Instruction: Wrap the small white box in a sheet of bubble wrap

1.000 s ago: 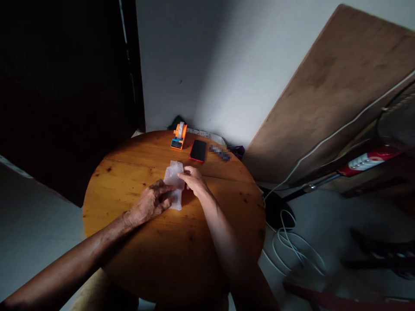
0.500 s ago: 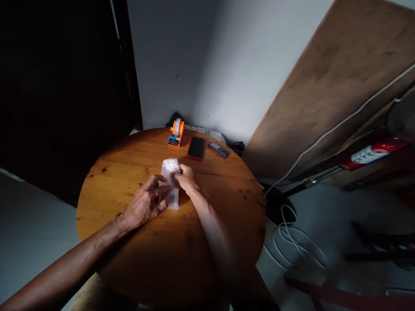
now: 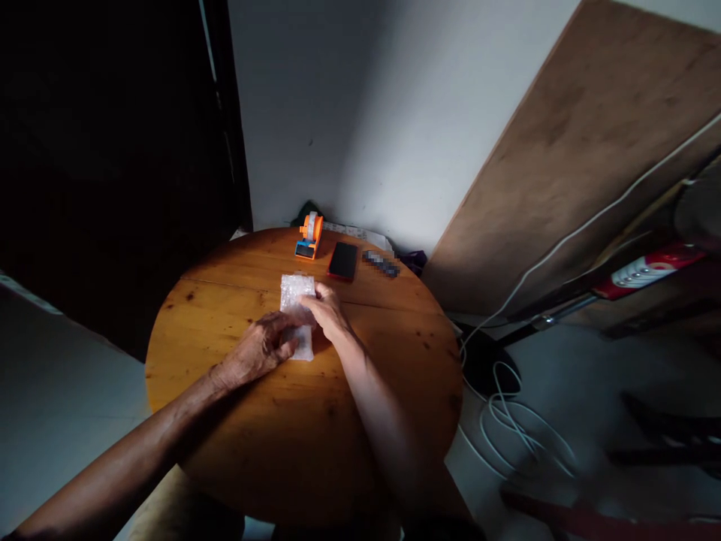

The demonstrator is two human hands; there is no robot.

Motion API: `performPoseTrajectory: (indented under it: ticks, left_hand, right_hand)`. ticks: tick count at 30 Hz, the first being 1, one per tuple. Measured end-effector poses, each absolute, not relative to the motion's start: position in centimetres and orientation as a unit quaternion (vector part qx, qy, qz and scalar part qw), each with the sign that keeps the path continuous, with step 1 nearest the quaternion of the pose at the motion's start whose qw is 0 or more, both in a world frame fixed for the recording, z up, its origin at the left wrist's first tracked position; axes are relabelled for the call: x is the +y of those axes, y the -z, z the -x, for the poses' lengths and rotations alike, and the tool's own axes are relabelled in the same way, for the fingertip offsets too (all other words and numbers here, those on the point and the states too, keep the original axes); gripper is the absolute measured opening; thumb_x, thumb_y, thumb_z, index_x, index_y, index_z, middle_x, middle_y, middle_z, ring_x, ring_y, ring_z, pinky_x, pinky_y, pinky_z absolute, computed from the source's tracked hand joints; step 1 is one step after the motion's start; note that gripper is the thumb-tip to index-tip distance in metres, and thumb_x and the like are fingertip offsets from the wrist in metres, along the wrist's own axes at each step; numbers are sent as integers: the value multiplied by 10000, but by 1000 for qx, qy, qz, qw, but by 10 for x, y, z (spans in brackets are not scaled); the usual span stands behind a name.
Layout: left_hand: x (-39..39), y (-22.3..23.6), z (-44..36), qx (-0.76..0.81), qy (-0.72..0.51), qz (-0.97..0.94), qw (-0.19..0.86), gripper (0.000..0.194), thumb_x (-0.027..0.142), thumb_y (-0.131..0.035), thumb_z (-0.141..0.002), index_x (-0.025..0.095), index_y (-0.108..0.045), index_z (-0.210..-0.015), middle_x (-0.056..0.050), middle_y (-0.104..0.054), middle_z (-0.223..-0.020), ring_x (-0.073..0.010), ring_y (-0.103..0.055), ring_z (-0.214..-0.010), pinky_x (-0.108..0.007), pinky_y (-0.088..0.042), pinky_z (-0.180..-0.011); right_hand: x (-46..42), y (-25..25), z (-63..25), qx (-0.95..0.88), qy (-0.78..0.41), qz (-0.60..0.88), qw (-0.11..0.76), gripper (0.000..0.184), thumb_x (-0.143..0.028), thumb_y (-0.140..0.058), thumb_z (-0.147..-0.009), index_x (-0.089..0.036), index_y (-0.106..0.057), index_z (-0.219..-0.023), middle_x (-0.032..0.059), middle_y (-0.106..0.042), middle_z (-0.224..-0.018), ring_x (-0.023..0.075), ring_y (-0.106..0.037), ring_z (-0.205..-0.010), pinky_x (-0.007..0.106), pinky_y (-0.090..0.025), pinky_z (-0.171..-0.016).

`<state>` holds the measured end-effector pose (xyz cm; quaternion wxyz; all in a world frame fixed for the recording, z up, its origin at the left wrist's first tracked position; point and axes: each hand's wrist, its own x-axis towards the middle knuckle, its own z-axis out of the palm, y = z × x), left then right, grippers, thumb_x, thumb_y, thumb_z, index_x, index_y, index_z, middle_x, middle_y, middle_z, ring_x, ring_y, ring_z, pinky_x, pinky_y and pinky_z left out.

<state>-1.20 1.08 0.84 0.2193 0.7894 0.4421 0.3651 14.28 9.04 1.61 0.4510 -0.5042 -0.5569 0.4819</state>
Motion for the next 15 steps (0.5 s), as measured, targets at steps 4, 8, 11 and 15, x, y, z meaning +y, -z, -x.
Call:
performPoseTrajectory:
  ticks: [4,8,11,15]
  left_hand:
    - [10,-9,10,454,-369,-779,225,312,168,-624,-826,219,-678,-1128,-99,-697,-1136,-253,-643,-1057,-424,-522,-948]
    - [6,-10,9,496,-370,-759,204,259,218,-668,-808,240,-663,-1065,-106,-644,-1153,-254,-636,-998,-419,-533,-885]
    - [3,-12,9,540,-358,-736,197,244,281,-700,-782,223,-615,-1003,-94,-600,-1087,-229,-629,-901,-389,-547,-813]
    - [3,-11,9,585,-363,-704,176,367,340,-731,-738,201,-551,-1027,-78,-567,-1053,-241,-615,-940,-403,-546,-842]
  right_hand:
    - [83,-29,-146,-553,-517,481,443,255,-262,-665,-610,-196,-647,-856,-23,-678,-738,144,-587,-652,246,-462,-626]
    - [71,-43,-153,-602,-504,466,408,161,-224,-646,-636,-183,-633,-791,-18,-663,-708,142,-568,-637,243,-439,-605]
    - [58,-50,-158,-657,-455,453,395,97,-216,-618,-660,-177,-597,-746,-40,-593,-665,115,-502,-601,228,-387,-576]
    - [38,-51,-163,-714,-383,444,383,51,-210,-589,-703,-174,-590,-740,-41,-558,-674,111,-482,-617,226,-379,-594]
